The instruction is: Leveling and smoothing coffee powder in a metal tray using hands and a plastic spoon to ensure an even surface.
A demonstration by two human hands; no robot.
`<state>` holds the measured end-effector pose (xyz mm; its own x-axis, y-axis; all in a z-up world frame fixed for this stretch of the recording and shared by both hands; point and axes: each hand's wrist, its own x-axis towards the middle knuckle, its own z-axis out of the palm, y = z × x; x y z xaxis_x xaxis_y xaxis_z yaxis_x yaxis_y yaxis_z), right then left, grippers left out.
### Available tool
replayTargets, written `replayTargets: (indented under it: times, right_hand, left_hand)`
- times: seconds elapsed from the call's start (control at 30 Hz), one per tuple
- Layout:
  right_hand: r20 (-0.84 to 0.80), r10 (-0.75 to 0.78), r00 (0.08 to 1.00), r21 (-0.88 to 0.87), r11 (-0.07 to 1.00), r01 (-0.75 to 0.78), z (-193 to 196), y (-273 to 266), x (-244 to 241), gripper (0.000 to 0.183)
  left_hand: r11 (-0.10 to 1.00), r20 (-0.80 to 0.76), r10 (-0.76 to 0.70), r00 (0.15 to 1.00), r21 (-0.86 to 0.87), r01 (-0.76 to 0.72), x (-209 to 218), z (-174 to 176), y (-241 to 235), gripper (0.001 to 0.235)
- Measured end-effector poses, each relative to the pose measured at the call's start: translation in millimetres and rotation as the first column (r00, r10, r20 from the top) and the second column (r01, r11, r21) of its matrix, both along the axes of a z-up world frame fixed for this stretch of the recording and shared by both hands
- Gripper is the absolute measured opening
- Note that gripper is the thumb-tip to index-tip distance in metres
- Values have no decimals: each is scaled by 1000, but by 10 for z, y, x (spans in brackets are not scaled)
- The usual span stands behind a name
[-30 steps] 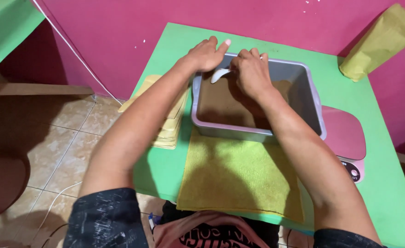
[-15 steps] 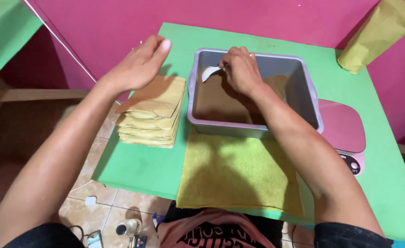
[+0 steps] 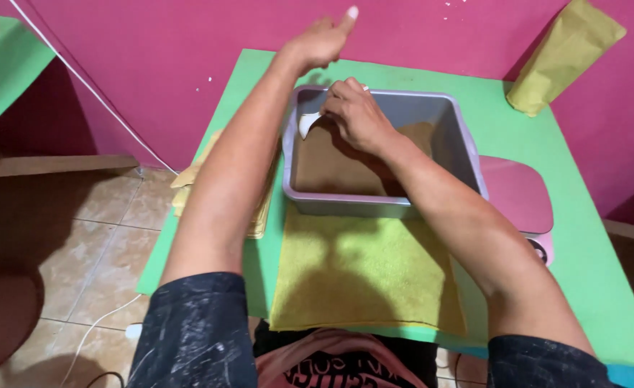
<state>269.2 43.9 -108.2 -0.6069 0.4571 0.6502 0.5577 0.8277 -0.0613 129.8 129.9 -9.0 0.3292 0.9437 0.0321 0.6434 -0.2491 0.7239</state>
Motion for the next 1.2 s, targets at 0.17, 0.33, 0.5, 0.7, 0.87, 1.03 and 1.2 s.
replayTargets:
  times: [0.17,0.33,0.5,0.7,0.87,1.03,1.2]
  right_hand:
    - [177,-267,947,89,963,255,-124,267,130,15]
    - [199,-340,919,30,939,341,-158,225,34,15]
    - [-27,-56,998,-176,983,51,-32,84,26,17]
    - [5,-211,978,-90,973,210,0,35,32,16]
    - [92,-150,984,-163,973,164,14,21,73,17]
    - [294,-387,874,-122,892,435,213,-11,450,8]
    - [577,-680,452,26,568,822,234,-262,1194,25]
  left_hand:
    - [978,-112,124,986,-154,-140,-19,-281,-92,102]
    - [984,-59,140,988,-98,-145,-230,-544,-260,100]
    - [979,0,203,979,-8,-203,-223,-670,-449,80]
    - [976,96,195,976,-118,-183,-274,-469,-660,95]
    - [972,139,171,975,-185,-144,-309,-377,-689,95]
    - [993,47,18,999,-116,-12,-542,-109,-849,94]
    - [741,-145,-284,948,594,313,-1371,-19,-1435,35]
